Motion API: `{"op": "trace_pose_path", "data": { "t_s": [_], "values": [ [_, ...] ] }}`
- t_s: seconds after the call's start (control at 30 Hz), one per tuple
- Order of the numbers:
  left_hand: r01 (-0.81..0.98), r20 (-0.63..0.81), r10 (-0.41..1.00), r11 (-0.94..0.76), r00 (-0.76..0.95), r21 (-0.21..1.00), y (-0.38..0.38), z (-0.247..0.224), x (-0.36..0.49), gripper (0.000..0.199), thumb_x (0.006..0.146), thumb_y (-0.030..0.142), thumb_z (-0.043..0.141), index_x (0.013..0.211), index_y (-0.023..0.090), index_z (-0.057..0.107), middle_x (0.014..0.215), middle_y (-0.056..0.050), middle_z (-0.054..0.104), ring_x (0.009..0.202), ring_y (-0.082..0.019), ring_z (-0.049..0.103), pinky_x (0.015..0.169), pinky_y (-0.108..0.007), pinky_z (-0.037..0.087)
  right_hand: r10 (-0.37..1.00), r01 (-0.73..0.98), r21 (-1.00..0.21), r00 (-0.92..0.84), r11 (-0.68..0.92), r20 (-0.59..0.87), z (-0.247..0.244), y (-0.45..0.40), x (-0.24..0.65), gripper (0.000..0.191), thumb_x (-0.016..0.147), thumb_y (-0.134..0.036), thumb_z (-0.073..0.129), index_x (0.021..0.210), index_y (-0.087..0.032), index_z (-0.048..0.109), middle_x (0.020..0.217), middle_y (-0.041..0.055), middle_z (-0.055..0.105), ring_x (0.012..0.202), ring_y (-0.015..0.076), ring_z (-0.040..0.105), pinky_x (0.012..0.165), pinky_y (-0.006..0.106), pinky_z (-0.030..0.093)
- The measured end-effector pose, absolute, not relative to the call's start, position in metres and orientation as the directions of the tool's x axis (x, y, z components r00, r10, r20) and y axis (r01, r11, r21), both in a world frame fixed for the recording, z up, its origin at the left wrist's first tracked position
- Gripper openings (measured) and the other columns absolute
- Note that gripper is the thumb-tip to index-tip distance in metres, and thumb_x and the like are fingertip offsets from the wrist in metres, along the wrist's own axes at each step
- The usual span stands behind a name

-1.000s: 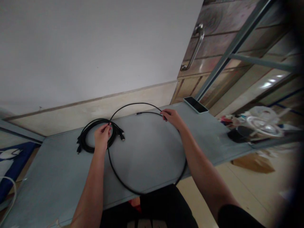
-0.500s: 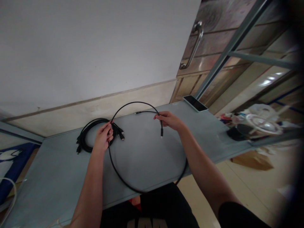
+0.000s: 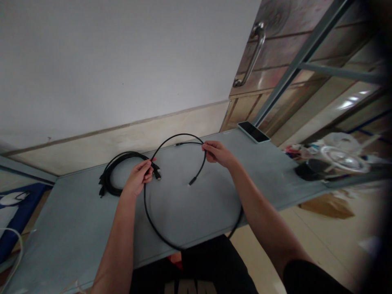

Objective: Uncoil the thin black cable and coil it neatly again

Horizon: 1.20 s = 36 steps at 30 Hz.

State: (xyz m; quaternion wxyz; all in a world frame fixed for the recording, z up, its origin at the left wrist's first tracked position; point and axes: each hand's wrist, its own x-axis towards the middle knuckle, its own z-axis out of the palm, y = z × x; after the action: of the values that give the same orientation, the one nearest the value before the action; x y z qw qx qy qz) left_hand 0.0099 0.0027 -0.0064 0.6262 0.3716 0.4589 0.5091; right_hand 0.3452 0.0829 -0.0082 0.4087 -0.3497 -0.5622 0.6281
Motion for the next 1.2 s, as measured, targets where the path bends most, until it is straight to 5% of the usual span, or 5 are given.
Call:
{"op": "trace_pose_path", "data": {
  "t_s": [0.3,0.5,0.67,0.9,1.2],
  "values": [
    [-0.233,-0.221,0.964,0.251,0.151,0.939,-0.003,-0.03,0.053,0.046,0.079,0.044,0.074,0.113,0.015,0.062,0.077,-0.004,0.065,0.059,-0.01,0.059,0.047,-0.019,0.04,0.873,-0.376,-0.926,-0.461,-0.03,0.158,-0.004,0.077,0.336,0.024,0.084,-0.036,0.067,0.084,-0.019,0.05,0.067,0.0034,0.072,0.056,0.0191,0.069,0.057,0.032,0.056],
    [-0.319,-0.179,0.969,0.226,0.171,0.92,-0.009,-0.029,0.073,0.049,0.083,0.049,0.07,0.117,0.016,0.057,0.106,-0.013,0.071,0.097,-0.024,0.069,0.078,-0.034,0.054,0.508,-0.09,-0.962,-0.859,-0.258,-0.056,-0.011,0.056,0.314,0.028,0.082,-0.033,0.073,0.09,-0.015,0.054,0.094,0.014,0.076,0.087,0.025,0.074,0.079,0.042,0.058],
    [-0.483,-0.147,0.986,0.167,0.078,0.859,-0.008,-0.027,0.074,0.036,0.076,0.044,0.076,0.091,0.018,0.057,0.076,0.002,0.06,0.07,-0.013,0.065,0.074,-0.032,0.054,0.424,0.035,-0.979,-0.898,-0.203,-0.12,-0.013,0.048,0.297,0.034,0.081,-0.039,0.074,0.101,-0.013,0.066,0.106,0.0133,0.073,0.102,0.023,0.069,0.081,0.034,0.057],
    [-0.321,-0.227,0.967,0.254,0.119,0.912,-0.005,-0.026,0.058,0.036,0.082,0.052,0.068,0.083,0.019,0.052,0.059,0.009,0.033,0.04,-0.003,0.024,0.036,-0.015,0.024,0.804,-0.292,-0.935,-0.594,-0.2,0.014,-0.004,0.06,0.31,0.023,0.088,-0.038,0.067,0.091,-0.015,0.065,0.049,-0.0094,0.042,0.04,0.005,0.038,0.05,0.021,0.046],
    [0.006,-0.232,0.944,0.237,0.237,0.971,-0.015,-0.022,0.066,0.036,0.09,0.054,0.055,0.108,0.023,0.056,0.06,0.008,0.035,0.04,-0.005,0.026,0.036,-0.016,0.023,0.753,-0.093,-0.976,-0.651,-0.199,-0.091,-0.013,0.052,0.293,0.029,0.087,-0.042,0.064,0.09,-0.013,0.064,0.048,-0.0118,0.026,0.04,0.0043,0.02,0.038,0.018,0.022]
  ]
}}
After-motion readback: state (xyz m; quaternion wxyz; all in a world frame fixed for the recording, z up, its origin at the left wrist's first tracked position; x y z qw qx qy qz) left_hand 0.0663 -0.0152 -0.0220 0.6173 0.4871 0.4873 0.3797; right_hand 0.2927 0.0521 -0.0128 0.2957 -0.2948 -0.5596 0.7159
